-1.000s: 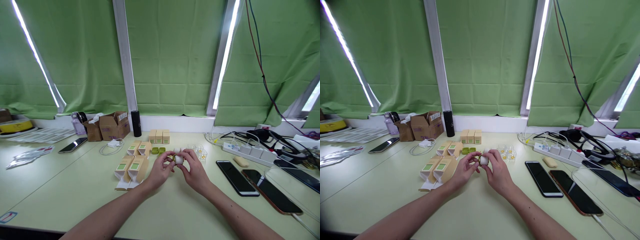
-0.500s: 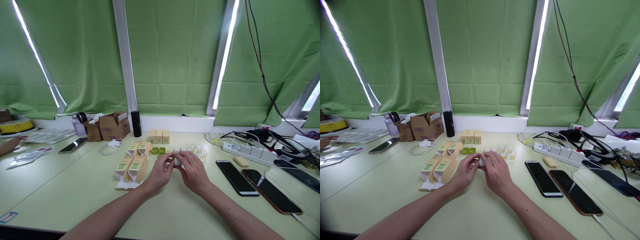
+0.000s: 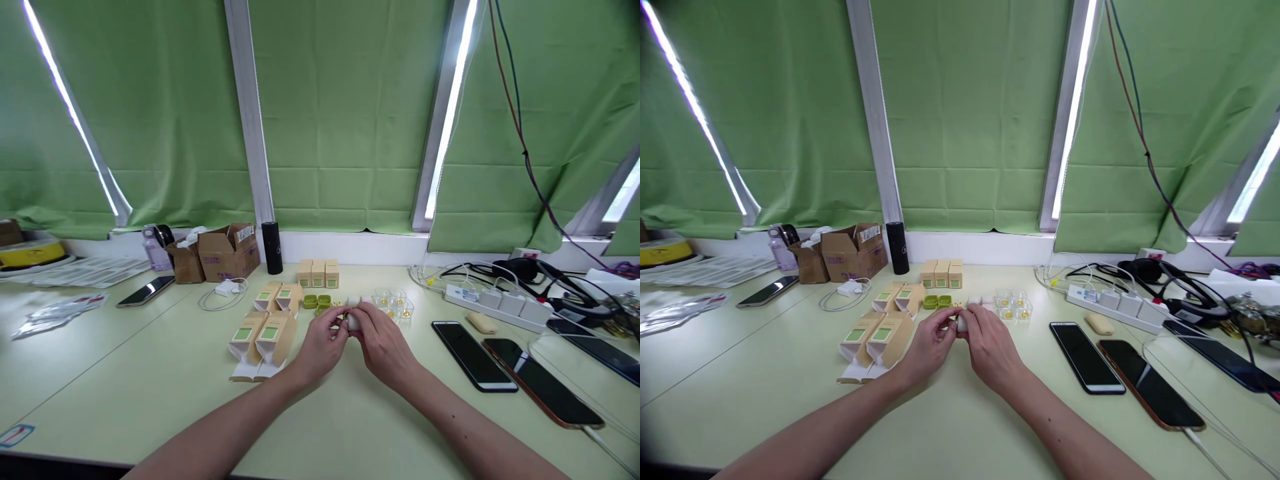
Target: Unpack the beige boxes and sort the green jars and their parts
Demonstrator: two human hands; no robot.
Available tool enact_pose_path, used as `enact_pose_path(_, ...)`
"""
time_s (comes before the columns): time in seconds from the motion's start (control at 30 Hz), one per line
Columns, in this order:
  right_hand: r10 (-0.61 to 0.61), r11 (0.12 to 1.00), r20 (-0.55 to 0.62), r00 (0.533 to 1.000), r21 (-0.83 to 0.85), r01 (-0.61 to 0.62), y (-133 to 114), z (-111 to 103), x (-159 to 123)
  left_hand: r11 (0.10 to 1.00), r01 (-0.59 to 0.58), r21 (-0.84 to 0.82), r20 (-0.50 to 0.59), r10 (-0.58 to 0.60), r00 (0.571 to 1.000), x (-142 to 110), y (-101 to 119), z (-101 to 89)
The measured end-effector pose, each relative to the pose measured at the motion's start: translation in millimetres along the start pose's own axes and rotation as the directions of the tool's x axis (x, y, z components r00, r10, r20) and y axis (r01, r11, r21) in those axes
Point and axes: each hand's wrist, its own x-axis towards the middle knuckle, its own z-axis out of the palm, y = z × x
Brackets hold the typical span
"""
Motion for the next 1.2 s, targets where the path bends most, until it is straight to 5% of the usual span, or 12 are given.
enact_pose_path(0.3,0.076,0.991,0.036,0.996,0.105,-0.079,6,-2,-3,0.982,-0.107,0.154,0.075,0.097,0.992,1,5,-10.1)
enact_pose_path(0.6,0.210,0.942,-0.027,0.977,0.274,-0.195,2,-5,0,0.981,-0.049,0.187,0.034,0.044,0.998,2,3,-9.1)
enact_pose_path(0.73,0.475,0.720,0.026,0.879,0.564,-0.406,5,-7,4,0.984,0.021,0.179,0.005,-0.023,1.000,2,-6,-10.0)
enact_pose_path(0.87,0.659,0.187,0.259,0.706,0.853,-0.488,15,-3,6,0.981,0.022,0.192,-0.030,-0.016,0.999,2,-10,-11.0)
enact_pose_path(0.97,0.629,-0.119,0.405,0.663,0.894,-0.433,22,-1,7,0.977,0.014,0.215,-0.058,-0.001,0.998,2,-8,-11.4)
enact_pose_path(1.03,0.614,-0.142,0.420,0.669,0.892,-0.429,24,-2,6,0.975,0.000,0.224,-0.072,0.016,0.997,2,-6,-12.2)
enact_pose_path(1.2,0.598,-0.042,0.368,0.712,0.902,-0.430,21,-10,8,0.973,-0.009,0.232,-0.161,0.048,0.986,4,-7,-15.0)
